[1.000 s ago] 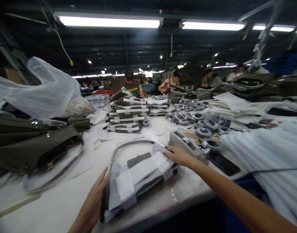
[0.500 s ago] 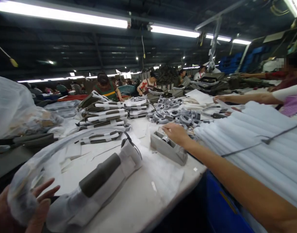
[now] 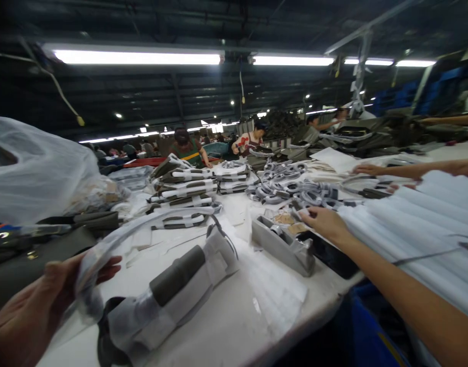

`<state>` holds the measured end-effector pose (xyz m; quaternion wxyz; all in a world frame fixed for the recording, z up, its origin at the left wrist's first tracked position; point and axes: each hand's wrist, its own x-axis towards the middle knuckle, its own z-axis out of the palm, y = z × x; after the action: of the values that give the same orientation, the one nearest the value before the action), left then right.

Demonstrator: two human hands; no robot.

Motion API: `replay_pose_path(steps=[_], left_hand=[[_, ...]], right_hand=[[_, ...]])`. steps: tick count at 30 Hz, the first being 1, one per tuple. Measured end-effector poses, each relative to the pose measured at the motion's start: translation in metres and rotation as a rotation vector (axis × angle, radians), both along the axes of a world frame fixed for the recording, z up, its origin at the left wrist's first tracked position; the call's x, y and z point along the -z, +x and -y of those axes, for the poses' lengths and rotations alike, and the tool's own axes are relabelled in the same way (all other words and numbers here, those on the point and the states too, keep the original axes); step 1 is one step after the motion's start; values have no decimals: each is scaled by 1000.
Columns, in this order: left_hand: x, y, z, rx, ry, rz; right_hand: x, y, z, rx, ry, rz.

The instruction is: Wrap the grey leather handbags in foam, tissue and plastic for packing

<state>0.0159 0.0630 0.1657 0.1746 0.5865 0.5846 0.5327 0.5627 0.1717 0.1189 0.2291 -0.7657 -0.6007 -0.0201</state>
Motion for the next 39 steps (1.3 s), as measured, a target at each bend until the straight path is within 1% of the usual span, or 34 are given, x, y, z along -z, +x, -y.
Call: replay_pose_path(steps=[1, 2, 3, 4, 6, 7, 9, 11, 12, 14, 15, 17, 19, 21, 23, 26, 28, 31, 32, 34, 37, 39], left_hand=[[-12, 4, 4, 52, -110, 124], [-24, 7, 6, 116, -178, 153], [-35, 9, 6, 170, -190, 149], [-45, 11, 5, 223, -204, 138], [-60, 12, 2, 332, -232, 111], [-65, 12, 0, 373, -254, 99], [-72, 13, -1, 417, -296, 102], [-76, 16, -1, 421, -323, 114], [-77, 17, 0, 421, -325, 118], [-78, 20, 1, 427, -311, 119], [-79, 21, 2, 432, -301, 119], [-79, 24, 2, 440, -282, 111], [-79, 27, 2, 440, -267, 91], [-80, 28, 1, 427, -246, 71], [-81, 29, -1, 407, -215, 54], [-83, 29, -3, 393, -177, 38], [-85, 29, -4, 427, -196, 17], [-86, 28, -6, 546, -304, -54], [-85, 28, -6, 562, -335, -69], [-83, 29, -7, 557, -372, -67], [-78, 33, -3, 544, -454, 28], [-75, 35, 0, 534, -539, 133]], right_hand=[[-10, -8, 7, 10, 59, -41], [-20, -19, 14, 6, 107, -85], [-28, -33, 23, -28, 152, -153], [-35, -51, 32, -75, 196, -295], [-44, -96, 54, -281, 172, -600], [-46, -122, 66, -421, 100, -731], [-47, -178, 88, -634, -60, -923], [-44, -232, 102, -783, -217, -1156], [-44, -257, 105, -834, -268, -1271], [-44, -297, 105, -872, -331, -1489], [-46, -313, 103, -866, -331, -1581], [-52, -336, 97, -838, -300, -1733], [-60, -349, 94, -826, -264, -1843], [-66, -355, 93, -835, -248, -1917], [-69, -356, 96, -845, -221, -1961], [-70, -354, 103, -871, -146, -1979], [-69, -354, 108, -912, -103, -1964], [-69, -354, 107, -986, -48, -1931], [-69, -353, 105, -1008, -36, -1906], [-67, -347, 99, -1063, -28, -1790], [-61, -328, 93, -1123, 35, -1414], [-52, -308, 90, -1101, 116, -1169]])
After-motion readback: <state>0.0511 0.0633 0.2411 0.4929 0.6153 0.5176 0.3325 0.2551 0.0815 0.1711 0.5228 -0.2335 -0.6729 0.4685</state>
